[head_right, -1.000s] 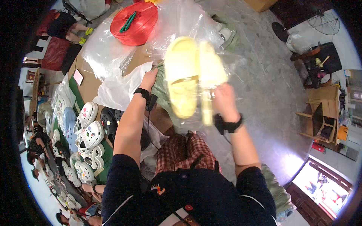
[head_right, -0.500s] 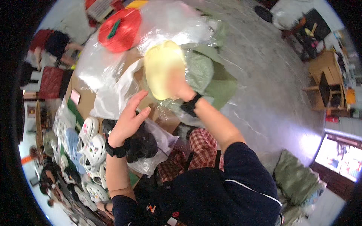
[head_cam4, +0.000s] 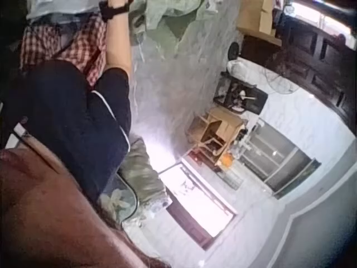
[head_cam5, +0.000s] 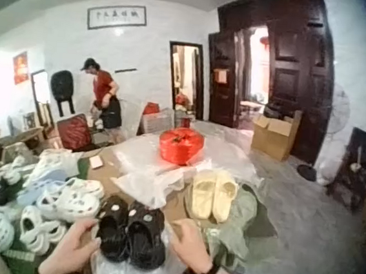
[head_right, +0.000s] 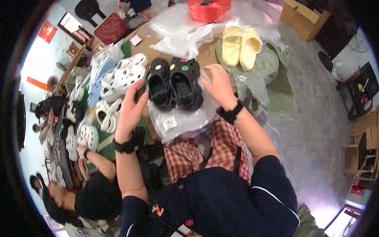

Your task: Sort and pack various styles of clogs and slippers into plastic bags and larger sacks.

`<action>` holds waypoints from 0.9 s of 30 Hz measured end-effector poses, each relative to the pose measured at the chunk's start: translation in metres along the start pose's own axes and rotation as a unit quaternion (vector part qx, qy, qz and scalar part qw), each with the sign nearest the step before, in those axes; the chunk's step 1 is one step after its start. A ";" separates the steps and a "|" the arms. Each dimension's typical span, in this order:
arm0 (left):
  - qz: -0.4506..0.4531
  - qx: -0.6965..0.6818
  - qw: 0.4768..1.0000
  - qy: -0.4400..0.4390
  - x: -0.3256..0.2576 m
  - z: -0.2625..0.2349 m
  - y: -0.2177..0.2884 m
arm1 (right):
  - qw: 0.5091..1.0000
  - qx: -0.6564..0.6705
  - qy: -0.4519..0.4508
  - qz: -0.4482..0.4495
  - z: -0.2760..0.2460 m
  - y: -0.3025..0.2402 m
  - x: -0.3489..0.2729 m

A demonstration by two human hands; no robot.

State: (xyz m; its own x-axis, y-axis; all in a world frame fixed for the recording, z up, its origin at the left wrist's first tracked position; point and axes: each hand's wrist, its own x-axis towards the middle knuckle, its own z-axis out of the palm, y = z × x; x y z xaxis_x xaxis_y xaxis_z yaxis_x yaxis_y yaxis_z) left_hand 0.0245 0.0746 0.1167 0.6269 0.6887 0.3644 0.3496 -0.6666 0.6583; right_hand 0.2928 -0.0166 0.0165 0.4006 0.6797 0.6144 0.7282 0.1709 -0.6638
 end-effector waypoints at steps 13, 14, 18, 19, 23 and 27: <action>0.051 0.084 0.994 0.054 -0.090 0.034 -0.045 | 0.991 -0.103 -0.086 0.001 0.046 -0.030 0.033; 0.056 0.073 0.995 0.049 -0.084 0.038 -0.045 | 0.993 -0.086 -0.076 0.025 0.050 -0.021 0.049; 0.049 0.049 0.997 0.015 -0.070 0.049 -0.027 | 0.977 -0.014 -0.028 0.213 0.075 0.015 0.106; 0.069 0.044 0.997 0.016 -0.066 0.051 -0.018 | 0.974 -0.075 0.025 0.210 0.087 0.032 0.113; 0.041 0.007 0.999 0.004 -0.053 0.040 -0.009 | 0.985 -0.064 -0.001 0.161 0.112 0.038 0.129; 0.008 -0.061 0.998 0.027 -0.034 0.027 -0.007 | 0.982 0.082 0.126 0.117 0.090 0.046 0.143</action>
State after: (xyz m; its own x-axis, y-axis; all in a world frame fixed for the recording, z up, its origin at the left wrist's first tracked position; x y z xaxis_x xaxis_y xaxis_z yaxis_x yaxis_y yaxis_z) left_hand 0.0198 0.0477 0.0817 0.5924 0.6941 0.4089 0.2506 -0.6412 0.7253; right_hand 0.3339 0.1527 0.0352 0.6858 0.5200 0.5091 0.5092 0.1569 -0.8462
